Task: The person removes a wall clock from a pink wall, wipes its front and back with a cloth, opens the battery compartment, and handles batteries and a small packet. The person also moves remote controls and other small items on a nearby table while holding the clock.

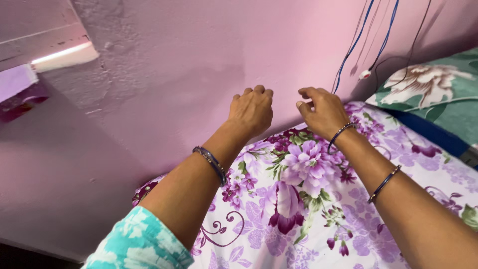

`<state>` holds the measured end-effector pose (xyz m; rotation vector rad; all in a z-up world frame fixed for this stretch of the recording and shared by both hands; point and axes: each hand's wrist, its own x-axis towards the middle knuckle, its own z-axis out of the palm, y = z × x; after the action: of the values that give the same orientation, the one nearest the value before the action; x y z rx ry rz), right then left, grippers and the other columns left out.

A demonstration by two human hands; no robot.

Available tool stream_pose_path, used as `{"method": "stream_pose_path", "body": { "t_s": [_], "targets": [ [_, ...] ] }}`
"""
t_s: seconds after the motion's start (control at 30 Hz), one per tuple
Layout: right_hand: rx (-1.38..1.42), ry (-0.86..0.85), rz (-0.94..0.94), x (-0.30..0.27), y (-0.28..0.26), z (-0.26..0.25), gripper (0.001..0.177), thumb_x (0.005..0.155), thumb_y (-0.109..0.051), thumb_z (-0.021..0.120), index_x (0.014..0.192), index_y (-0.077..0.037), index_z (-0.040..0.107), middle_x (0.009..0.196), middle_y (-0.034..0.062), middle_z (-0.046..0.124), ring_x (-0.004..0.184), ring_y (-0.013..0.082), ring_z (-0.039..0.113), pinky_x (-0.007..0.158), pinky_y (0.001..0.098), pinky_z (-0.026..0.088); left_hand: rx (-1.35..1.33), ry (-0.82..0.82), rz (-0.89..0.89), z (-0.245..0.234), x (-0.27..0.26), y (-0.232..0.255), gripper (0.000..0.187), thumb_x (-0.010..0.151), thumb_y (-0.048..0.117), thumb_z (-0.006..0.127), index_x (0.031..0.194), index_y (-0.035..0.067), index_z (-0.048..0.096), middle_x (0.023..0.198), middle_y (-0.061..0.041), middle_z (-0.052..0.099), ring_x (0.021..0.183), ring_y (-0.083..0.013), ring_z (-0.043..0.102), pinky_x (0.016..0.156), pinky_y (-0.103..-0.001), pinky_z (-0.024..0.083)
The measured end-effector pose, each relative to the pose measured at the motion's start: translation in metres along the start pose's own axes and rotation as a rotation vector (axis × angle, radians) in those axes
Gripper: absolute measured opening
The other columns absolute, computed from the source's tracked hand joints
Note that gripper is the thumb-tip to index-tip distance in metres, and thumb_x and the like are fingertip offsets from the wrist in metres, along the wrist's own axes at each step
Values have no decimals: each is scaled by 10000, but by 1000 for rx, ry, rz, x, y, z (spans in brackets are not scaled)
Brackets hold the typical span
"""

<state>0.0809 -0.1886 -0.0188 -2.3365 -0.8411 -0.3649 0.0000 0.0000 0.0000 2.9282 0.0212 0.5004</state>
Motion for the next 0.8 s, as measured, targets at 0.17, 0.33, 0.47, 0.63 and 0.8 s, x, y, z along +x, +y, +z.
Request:
{"method": "stream_pose_path", "body": {
  "t_s": [0.17,0.33,0.47,0.63,0.8],
  "targets": [
    [18,-5,68,13,17,12,381,948,-222,673,1269,-17,669,1192,203,704,978,287,727,886,416,559,7,-58,14,26,28,-5,267,885,66,560,1127,77,672,1234,-120,632,1182,-325,600,969,-533,473],
    [23,11,79,28,46,28,373,947,-218,680,1255,-7,676,1173,208,709,954,294,727,872,421,557,21,-81,63,52,55,-4,265,868,77,580,1120,78,664,1220,-119,632,1173,-321,599,958,-531,473],
    [63,11,107,37,74,46,366,950,-213,669,1251,-5,673,1163,202,710,934,293,737,865,415,564,46,-118,73,70,76,-9,257,871,79,583,1116,80,661,1230,-112,631,1173,-319,599,957,-529,476],
    [57,19,120,49,106,72,332,964,-192,637,1238,-9,683,1127,211,717,942,341,718,862,436,554,57,-138,78,93,108,-20,266,865,79,583,1120,76,659,1231,-120,628,1170,-324,595,955,-540,468],
    [106,48,124,59,134,87,328,964,-191,617,1219,6,679,1092,230,714,1000,360,710,885,444,549,71,-179,88,112,138,-29,258,874,75,576,1118,68,660,1226,-127,629,1174,-333,591,964,-548,460]
  ]
}}
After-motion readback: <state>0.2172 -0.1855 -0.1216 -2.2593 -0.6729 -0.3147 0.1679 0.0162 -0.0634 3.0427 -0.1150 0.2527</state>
